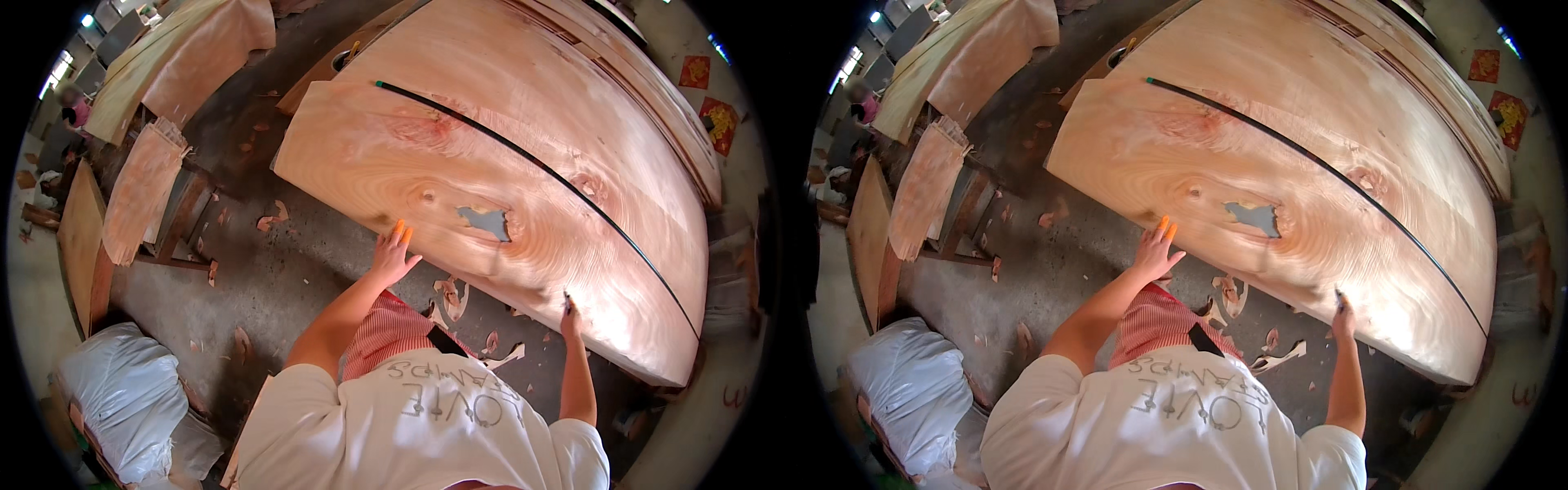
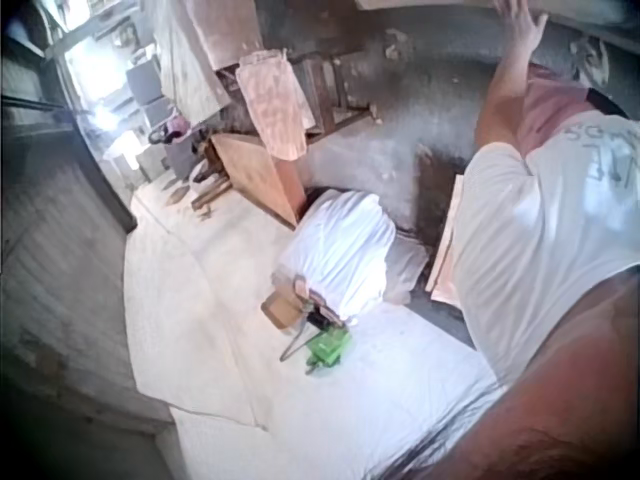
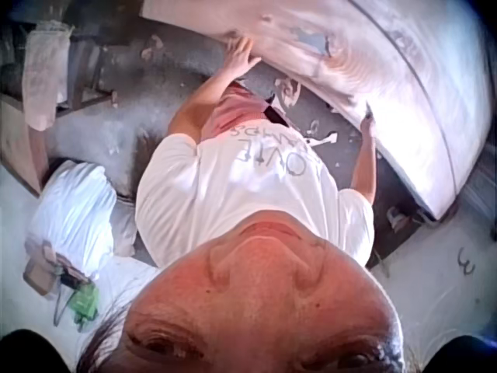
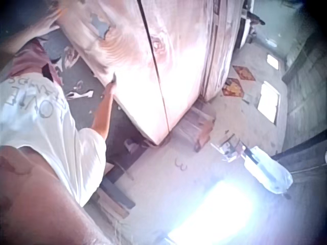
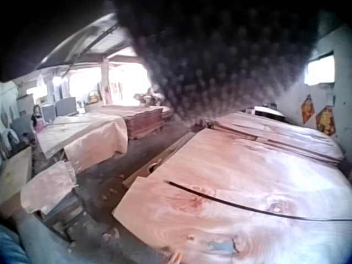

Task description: The person patches imperfections in wood veneer sheets by using a knife to cut out damaged sections and applying small pieces of tape to hold the repair material in place.

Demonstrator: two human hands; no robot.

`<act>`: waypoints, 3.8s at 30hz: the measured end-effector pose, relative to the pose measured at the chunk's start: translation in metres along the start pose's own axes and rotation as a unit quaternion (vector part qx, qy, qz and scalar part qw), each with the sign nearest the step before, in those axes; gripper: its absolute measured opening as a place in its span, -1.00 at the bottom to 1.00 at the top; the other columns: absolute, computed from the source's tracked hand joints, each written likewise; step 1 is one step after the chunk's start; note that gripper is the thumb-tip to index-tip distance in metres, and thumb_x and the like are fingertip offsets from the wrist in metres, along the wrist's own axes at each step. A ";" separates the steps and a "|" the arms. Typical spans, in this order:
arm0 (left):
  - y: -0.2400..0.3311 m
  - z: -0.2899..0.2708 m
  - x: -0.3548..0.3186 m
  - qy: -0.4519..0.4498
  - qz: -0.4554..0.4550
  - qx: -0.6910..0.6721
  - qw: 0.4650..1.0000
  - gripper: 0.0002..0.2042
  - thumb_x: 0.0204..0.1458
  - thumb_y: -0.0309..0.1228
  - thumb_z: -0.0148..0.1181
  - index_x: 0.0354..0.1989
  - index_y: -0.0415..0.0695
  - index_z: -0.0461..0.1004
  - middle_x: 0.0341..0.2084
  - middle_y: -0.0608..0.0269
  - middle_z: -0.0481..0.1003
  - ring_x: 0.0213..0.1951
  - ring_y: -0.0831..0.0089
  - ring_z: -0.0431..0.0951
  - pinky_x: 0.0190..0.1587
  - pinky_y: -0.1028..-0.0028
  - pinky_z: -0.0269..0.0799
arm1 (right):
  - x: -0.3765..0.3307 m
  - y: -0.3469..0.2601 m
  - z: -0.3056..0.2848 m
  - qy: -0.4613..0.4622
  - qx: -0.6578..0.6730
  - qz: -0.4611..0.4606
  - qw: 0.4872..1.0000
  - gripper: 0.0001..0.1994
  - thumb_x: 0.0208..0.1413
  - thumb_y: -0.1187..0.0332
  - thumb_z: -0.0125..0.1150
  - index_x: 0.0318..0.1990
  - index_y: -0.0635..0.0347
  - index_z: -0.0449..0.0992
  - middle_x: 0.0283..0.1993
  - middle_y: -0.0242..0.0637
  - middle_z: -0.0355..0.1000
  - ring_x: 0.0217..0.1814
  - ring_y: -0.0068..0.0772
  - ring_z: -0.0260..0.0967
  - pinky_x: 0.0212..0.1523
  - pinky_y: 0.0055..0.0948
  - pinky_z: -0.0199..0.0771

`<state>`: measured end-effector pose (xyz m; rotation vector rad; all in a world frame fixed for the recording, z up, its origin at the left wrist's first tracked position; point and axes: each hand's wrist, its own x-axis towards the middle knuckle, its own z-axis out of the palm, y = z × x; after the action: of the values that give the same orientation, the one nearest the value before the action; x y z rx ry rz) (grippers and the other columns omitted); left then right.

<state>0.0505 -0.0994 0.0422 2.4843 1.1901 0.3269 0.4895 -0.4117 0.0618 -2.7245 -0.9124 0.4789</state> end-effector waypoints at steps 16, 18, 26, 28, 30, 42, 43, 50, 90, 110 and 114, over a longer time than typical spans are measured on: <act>-0.275 -0.095 -0.111 -0.151 -0.178 -0.212 0.949 -0.61 0.04 -0.21 0.09 0.00 -0.15 0.37 -0.08 0.06 0.41 -0.09 0.16 0.44 -0.06 0.32 0.34 | -0.178 -0.360 0.080 -0.535 0.130 -0.010 0.835 -0.72 0.06 0.31 0.18 -0.04 0.05 0.49 -0.43 -0.58 0.37 -0.49 -0.75 0.17 -0.54 -0.70 0.13; -0.324 -0.102 -0.124 -0.138 -0.174 -0.182 0.958 -0.62 0.04 -0.22 0.09 -0.01 -0.14 0.38 -0.10 0.06 0.42 -0.13 0.17 0.46 -0.10 0.33 0.36 | -0.173 -0.408 0.085 -0.533 0.120 -0.013 0.837 -0.74 -0.02 0.28 0.26 -0.15 0.09 0.53 -0.45 -0.56 0.35 -0.48 -0.73 0.19 -0.55 -0.65 0.14; -0.431 -0.143 -0.124 -0.124 -0.229 -0.200 0.944 -0.63 0.03 -0.20 0.12 -0.04 -0.14 0.41 -0.21 0.07 0.48 -0.21 0.16 0.49 -0.18 0.32 0.38 | -0.162 -0.481 0.130 -0.433 0.100 -0.052 0.894 -0.73 -0.12 0.33 0.34 -0.19 0.06 0.56 -0.54 -0.59 0.26 -0.52 -0.72 0.12 -0.50 -0.61 0.14; -0.442 -0.146 -0.119 -0.146 -0.247 -0.193 0.938 -0.63 0.03 -0.22 0.12 -0.03 -0.16 0.40 -0.22 0.06 0.48 -0.22 0.17 0.50 -0.18 0.33 0.38 | -0.149 -0.529 0.115 -0.435 0.138 -0.038 0.889 -0.78 -0.08 0.38 0.28 -0.20 0.08 0.56 -0.55 -0.59 0.24 -0.49 -0.71 0.12 -0.47 -0.61 0.14; -0.456 -0.138 -0.117 -0.116 -0.235 -0.264 0.928 -0.62 0.02 -0.23 0.13 -0.03 -0.17 0.41 -0.23 0.05 0.49 -0.21 0.18 0.50 -0.18 0.34 0.38 | -0.123 -0.539 0.122 -0.430 0.173 -0.101 0.880 -0.80 -0.03 0.41 0.21 -0.20 0.13 0.55 -0.53 -0.58 0.26 -0.46 -0.71 0.12 -0.43 -0.62 0.14; -0.434 -0.223 0.110 -0.211 -0.102 -0.176 0.956 -0.67 0.01 -0.25 0.11 -0.11 -0.20 0.46 -0.29 0.07 0.50 -0.28 0.26 0.52 -0.24 0.40 0.40 | 0.033 -0.652 0.118 -0.178 0.356 0.008 0.917 -0.76 0.05 0.32 0.18 -0.13 0.19 0.52 -0.40 -0.52 0.42 -0.50 -0.76 0.12 -0.47 -0.71 0.14; -0.427 -0.233 0.135 -0.226 -0.096 -0.174 0.953 -0.67 0.01 -0.24 0.11 -0.12 -0.20 0.46 -0.30 0.08 0.50 -0.31 0.27 0.53 -0.26 0.40 0.40 | 0.039 -0.663 0.119 -0.189 0.397 0.000 0.898 -0.75 0.06 0.31 0.17 -0.11 0.18 0.51 -0.38 -0.50 0.44 -0.52 -0.77 0.11 -0.49 -0.72 0.13; -0.435 -0.267 0.263 -0.231 -0.007 -0.238 0.943 -0.72 0.03 -0.34 0.12 -0.13 -0.23 0.45 -0.47 0.10 0.49 -0.46 0.37 0.51 -0.38 0.46 0.40 | 0.121 -0.778 0.155 -0.213 0.508 -0.001 0.835 -0.71 0.11 0.30 0.10 -0.04 0.17 0.46 -0.27 -0.50 0.48 -0.61 -0.85 0.02 -0.61 -0.75 0.05; -0.546 -0.240 0.732 -0.404 0.170 -0.306 0.845 -0.76 0.06 -0.35 0.10 -0.17 -0.23 0.45 -0.47 0.22 0.47 -0.55 0.54 0.45 -0.45 0.57 0.36 | 0.471 -1.010 0.228 0.232 0.905 0.117 0.338 -0.63 0.08 0.49 -0.07 0.09 0.15 0.27 0.16 -0.42 0.30 -0.63 -0.73 -0.12 -0.61 -0.72 -0.05; -0.409 -0.134 0.864 -0.255 0.649 0.094 0.711 -0.29 -0.01 0.08 -0.04 0.23 -0.17 0.10 0.29 0.14 -0.04 0.33 0.28 -0.13 0.26 -0.01 -0.28 | 0.487 -1.046 0.246 0.398 0.738 0.390 0.381 -0.69 0.11 0.44 -0.02 0.03 0.21 0.35 -0.37 -0.45 0.44 -0.68 -0.79 -0.07 -0.67 -0.72 0.01; -0.408 -0.140 0.861 -0.270 0.646 0.085 0.709 -0.21 -0.05 0.18 -0.06 0.27 -0.12 0.05 0.32 0.14 -0.12 0.34 0.26 -0.17 0.26 -0.03 -0.34 | 0.445 -1.048 0.233 0.367 0.693 0.432 0.444 -0.70 0.12 0.40 0.00 0.03 0.21 0.35 -0.18 -0.34 0.48 -0.69 -0.82 -0.08 -0.71 -0.74 -0.04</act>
<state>0.2463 0.8440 0.0410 2.7999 -0.9167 -0.2177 0.1697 0.7055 0.0724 -1.1588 0.9193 -0.0082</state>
